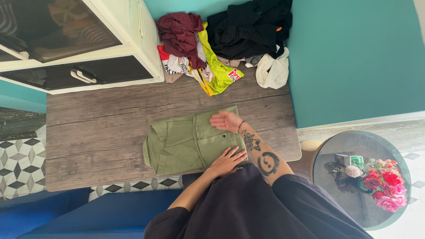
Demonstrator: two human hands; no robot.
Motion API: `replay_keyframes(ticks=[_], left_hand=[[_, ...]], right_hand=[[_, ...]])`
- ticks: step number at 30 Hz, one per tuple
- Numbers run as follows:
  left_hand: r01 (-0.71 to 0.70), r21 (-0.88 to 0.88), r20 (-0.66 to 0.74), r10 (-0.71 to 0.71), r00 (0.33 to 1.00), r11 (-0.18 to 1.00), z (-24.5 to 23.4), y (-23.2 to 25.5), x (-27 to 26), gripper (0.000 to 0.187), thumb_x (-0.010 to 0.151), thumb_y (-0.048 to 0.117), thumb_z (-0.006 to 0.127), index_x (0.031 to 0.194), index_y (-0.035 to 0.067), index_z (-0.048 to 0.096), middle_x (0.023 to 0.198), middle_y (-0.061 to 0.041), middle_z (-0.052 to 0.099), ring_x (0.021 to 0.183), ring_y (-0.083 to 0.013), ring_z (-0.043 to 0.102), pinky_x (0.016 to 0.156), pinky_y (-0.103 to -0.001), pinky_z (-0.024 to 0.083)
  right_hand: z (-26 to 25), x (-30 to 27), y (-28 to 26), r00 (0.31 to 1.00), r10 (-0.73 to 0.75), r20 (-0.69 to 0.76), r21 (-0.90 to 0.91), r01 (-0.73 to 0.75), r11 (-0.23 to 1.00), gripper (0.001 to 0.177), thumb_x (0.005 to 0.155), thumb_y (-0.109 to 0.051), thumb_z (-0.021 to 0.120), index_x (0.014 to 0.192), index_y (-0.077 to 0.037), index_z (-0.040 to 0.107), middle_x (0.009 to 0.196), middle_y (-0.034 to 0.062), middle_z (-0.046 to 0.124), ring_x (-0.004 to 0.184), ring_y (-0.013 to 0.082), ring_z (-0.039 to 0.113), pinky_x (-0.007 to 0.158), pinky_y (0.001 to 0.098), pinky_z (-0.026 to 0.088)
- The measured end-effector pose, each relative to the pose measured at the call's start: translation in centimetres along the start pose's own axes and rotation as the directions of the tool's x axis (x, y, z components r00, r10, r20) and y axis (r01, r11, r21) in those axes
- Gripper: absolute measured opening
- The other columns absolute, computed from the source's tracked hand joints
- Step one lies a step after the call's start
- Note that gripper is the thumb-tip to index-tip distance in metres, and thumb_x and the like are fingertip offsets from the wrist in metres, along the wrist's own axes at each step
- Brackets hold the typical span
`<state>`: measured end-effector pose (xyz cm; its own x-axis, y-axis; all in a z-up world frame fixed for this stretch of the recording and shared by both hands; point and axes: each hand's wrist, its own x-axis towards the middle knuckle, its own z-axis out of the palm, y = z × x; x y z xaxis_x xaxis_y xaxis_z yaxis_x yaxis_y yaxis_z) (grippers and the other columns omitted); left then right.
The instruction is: The person picks up a shirt from a pile on a desk, spreads it flat, folds the sleeves and body into a rectangle, and places the folded shirt inside a lower cabinet.
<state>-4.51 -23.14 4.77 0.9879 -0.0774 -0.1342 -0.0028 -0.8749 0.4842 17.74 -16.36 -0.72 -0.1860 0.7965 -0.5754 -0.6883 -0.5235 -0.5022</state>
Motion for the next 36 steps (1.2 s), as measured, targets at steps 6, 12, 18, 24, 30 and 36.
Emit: replay_keyframes(ticks=[6, 12, 18, 24, 30, 36], left_hand=[[0.026, -0.075, -0.004, -0.026, 1.0, 0.997, 0.4, -0.4, -1.2, 0.072, 0.095, 0.026, 0.064, 0.159, 0.016, 0.034, 0.17, -0.004, 0.025, 0.157, -0.0312, 0.019, 0.127, -0.052, 0.017], [0.068, -0.04, -0.21, -0.075, 0.975, 0.997, 1.6, -2.5, -4.7, 0.061, 0.099, 0.023, 0.06, 0.155, 0.007, 0.041, 0.166, -0.009, 0.032, 0.154, -0.0328, 0.026, 0.125, -0.049, 0.023], [0.07, -0.015, -0.225, -0.071, 0.972, 0.997, 1.7, -4.4, -7.5, 0.056, 0.099, 0.024, 0.06, 0.151, 0.006, 0.046, 0.165, -0.011, 0.034, 0.153, -0.0315, 0.03, 0.124, -0.049, 0.026], [0.015, 0.012, -0.099, -0.013, 0.995, 1.0, 0.2, -6.5, -11.5, 0.059, 0.097, 0.023, 0.061, 0.152, 0.008, 0.046, 0.165, -0.01, 0.032, 0.152, -0.032, 0.028, 0.122, -0.049, 0.025], [-0.015, -0.053, -0.04, 0.013, 0.999, 0.998, -0.1, -8.5, -15.0, 0.061, 0.098, 0.023, 0.061, 0.154, 0.009, 0.043, 0.168, -0.009, 0.03, 0.156, -0.029, 0.026, 0.124, -0.047, 0.026], [-0.076, -0.032, 0.05, 0.078, 0.996, 0.997, -0.8, -9.1, -15.2, 0.074, 0.093, 0.022, 0.066, 0.158, 0.007, 0.034, 0.17, -0.012, 0.022, 0.156, -0.0321, 0.02, 0.124, -0.048, 0.022]], right_hand=[[-1.0, 1.6, -2.6, 0.854, -0.32, -0.41, 0.388, 0.48, 0.787, 0.054, 0.101, -0.03, 0.046, 0.149, -0.006, 0.046, 0.147, 0.009, 0.058, 0.134, 0.0263, 0.057, 0.11, 0.045, 0.046], [2.6, -0.9, -2.0, 0.896, -0.324, -0.304, 0.333, 0.418, 0.845, 0.054, 0.105, -0.034, 0.043, 0.146, 0.0, 0.048, 0.147, 0.0185, 0.058, 0.133, 0.0309, 0.056, 0.109, 0.0455, 0.046], [6.6, 2.4, 4.2, 0.996, -0.08, 0.032, 0.152, 0.074, 0.986, 0.057, 0.105, -0.038, 0.046, 0.15, -0.002, 0.049, 0.155, 0.0131, 0.054, 0.141, 0.0248, 0.054, 0.114, 0.04, 0.044], [4.3, 3.0, -1.1, 0.799, -0.361, -0.481, 0.467, 0.582, 0.665, 0.062, 0.102, -0.043, 0.039, 0.152, -0.008, 0.043, 0.15, 0.0135, 0.055, 0.138, 0.0283, 0.053, 0.113, 0.0465, 0.039], [7.5, 0.7, 2.2, 0.885, -0.384, -0.262, 0.545, 0.464, 0.698, 0.06, 0.107, -0.039, 0.042, 0.151, 0.002, 0.038, 0.148, 0.0206, 0.056, 0.135, 0.0345, 0.056, 0.109, 0.0468, 0.05], [11.1, 1.8, 6.5, 0.991, -0.108, -0.075, 0.279, 0.124, 0.952, 0.057, 0.107, -0.031, 0.045, 0.154, 0.001, 0.042, 0.152, 0.0169, 0.056, 0.134, 0.0309, 0.061, 0.102, 0.0393, 0.056]])
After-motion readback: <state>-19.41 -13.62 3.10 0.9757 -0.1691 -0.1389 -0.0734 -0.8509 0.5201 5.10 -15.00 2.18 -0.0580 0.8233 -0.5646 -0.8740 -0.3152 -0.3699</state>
